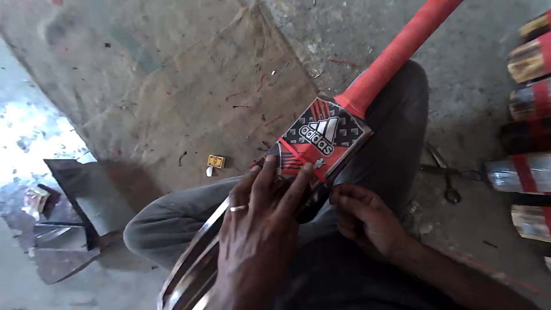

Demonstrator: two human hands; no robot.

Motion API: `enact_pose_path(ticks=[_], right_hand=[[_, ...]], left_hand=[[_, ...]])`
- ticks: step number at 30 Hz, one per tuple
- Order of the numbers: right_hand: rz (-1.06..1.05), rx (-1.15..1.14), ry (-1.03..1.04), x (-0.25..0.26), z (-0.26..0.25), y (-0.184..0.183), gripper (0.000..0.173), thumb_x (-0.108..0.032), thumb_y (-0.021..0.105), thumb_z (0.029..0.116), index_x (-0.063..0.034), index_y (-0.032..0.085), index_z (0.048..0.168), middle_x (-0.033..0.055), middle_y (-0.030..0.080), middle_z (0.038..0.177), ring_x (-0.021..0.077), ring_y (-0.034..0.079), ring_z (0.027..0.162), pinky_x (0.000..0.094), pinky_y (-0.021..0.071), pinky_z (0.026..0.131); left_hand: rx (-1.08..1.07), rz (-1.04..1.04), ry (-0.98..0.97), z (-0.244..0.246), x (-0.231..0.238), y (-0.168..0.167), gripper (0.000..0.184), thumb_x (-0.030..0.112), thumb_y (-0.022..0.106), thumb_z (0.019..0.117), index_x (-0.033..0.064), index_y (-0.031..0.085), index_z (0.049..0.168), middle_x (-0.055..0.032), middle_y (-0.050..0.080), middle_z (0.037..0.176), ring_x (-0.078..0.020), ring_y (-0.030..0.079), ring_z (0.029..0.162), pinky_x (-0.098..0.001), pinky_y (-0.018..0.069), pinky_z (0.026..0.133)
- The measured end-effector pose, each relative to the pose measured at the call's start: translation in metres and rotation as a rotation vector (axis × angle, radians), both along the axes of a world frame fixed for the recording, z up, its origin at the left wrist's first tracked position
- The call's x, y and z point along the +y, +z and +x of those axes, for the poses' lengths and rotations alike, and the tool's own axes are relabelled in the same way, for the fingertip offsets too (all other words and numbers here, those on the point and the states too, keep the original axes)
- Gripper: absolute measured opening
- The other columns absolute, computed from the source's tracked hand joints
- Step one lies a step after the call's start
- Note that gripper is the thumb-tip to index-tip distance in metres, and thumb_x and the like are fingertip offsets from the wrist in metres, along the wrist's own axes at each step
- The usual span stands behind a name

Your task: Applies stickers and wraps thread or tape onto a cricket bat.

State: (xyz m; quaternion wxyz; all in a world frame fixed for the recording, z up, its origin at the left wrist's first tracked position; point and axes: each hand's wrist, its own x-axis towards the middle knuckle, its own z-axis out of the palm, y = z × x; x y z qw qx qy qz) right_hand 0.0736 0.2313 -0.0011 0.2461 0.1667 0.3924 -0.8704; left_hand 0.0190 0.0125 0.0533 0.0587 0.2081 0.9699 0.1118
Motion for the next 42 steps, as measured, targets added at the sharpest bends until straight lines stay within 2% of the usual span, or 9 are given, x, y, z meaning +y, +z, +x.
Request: enact_pose_path(ticks=[5,10,13,14,17,19,31,37,42], right_hand=[[-0.027,0.113,0.01,-0.01,-0.017,0.025,0.017,-0.019,0.056,0.1055,-0.0121,0.07,0.113,0.0019,0.052,0.071,0.005,0.044,0.052,0.0201,0.0409,0.049],[-0.016,0.12,0.014,-0.013,-0.024,0.026,0.018,-0.023,0.056,0.1053,-0.0138,0.071,0.112,-0.0005,0.049,0.068,0.0041,0.043,0.051,0.019,0.04,0.047],[0.04,0.071,0.003,-0.019,-0.038,0.026,0.021,-0.019,0.054,0.1058,-0.013,0.072,0.114,0.0016,0.056,0.077,0.0036,0.041,0.052,0.0173,0.0363,0.045],[0.075,0.057,0.005,-0.022,-0.045,0.03,0.022,-0.02,0.052,0.1066,-0.0133,0.071,0.116,0.0013,0.056,0.077,0.0031,0.04,0.05,0.0165,0.0348,0.044],[0.175,0.02,0.013,-0.032,-0.056,0.039,0.026,-0.024,0.051,0.1078,-0.0141,0.069,0.123,0.0008,0.047,0.067,0.0045,0.033,0.044,0.0174,0.0305,0.038],[0.202,0.029,0.017,-0.034,-0.054,0.038,0.026,-0.025,0.05,0.1073,-0.0151,0.069,0.122,-0.0002,0.043,0.066,0.0051,0.034,0.045,0.0182,0.0311,0.04],[0.284,-0.032,-0.042,0.007,0.017,-0.008,0.02,-0.023,0.055,0.1048,-0.0153,0.071,0.114,0.0017,0.047,0.066,0.0078,0.041,0.05,0.023,0.0386,0.046],[0.177,0.015,-0.015,0.009,0.012,-0.006,0.02,-0.021,0.054,0.1053,-0.0128,0.071,0.112,0.0019,0.049,0.067,0.0066,0.042,0.05,0.0216,0.0405,0.047],[0.096,0.137,0.03,0.005,-0.004,0.018,0.019,-0.02,0.054,0.1058,-0.0127,0.071,0.111,0.0026,0.054,0.071,0.0062,0.045,0.053,0.0217,0.042,0.05]], left_hand=[[-0.57,0.441,-0.044,-0.022,-0.029,0.025,0.086,0.027,0.072,0.0825,0.0502,0.034,0.156,0.0122,0.047,0.151,-0.011,0.057,0.124,-0.0412,0.0587,0.091],[-1.075,0.748,0.004,-0.043,-0.042,0.012,0.084,0.019,0.078,0.0888,0.0449,0.036,0.157,0.0027,0.067,0.128,-0.0153,0.07,0.099,-0.036,0.0641,0.082],[-0.652,0.564,0.091,-0.036,-0.037,0.015,0.068,0.034,0.073,0.0931,0.0434,0.044,0.154,0.0108,0.067,0.123,-0.0082,0.068,0.096,-0.0337,0.0623,0.075],[-0.395,0.391,0.113,-0.027,-0.031,0.018,0.063,0.039,0.068,0.0951,0.0411,0.044,0.153,0.0135,0.058,0.141,-0.0084,0.063,0.117,-0.0396,0.0593,0.089],[0.109,-0.001,0.165,0.011,0.003,-0.004,0.075,0.051,0.069,0.0906,0.026,0.044,0.156,-0.0108,0.037,0.162,-0.04,0.038,0.144,-0.0707,0.0354,0.103],[0.182,-0.168,0.184,0.029,0.023,-0.033,0.09,0.055,0.066,0.0883,0.021,0.03,0.163,-0.0092,0.016,0.171,-0.0388,0.023,0.153,-0.0712,0.0283,0.108],[0.098,-0.043,0.12,0.01,0.016,-0.037,0.102,0.054,0.072,0.0825,0.022,0.022,0.165,-0.0079,0.018,0.171,-0.036,0.027,0.152,-0.0619,0.038,0.109],[-0.051,0.037,0.054,0.0,0.009,-0.019,0.079,0.053,0.071,0.0863,0.0557,0.031,0.154,-0.0081,0.019,0.17,-0.0394,0.03,0.15,-0.0649,0.0435,0.1],[-0.619,0.354,0.061,-0.015,-0.011,0.016,0.095,0.032,0.078,0.076,0.0577,0.03,0.154,0.0107,0.032,0.163,-0.0134,0.056,0.129,-0.0489,0.0594,0.086]])
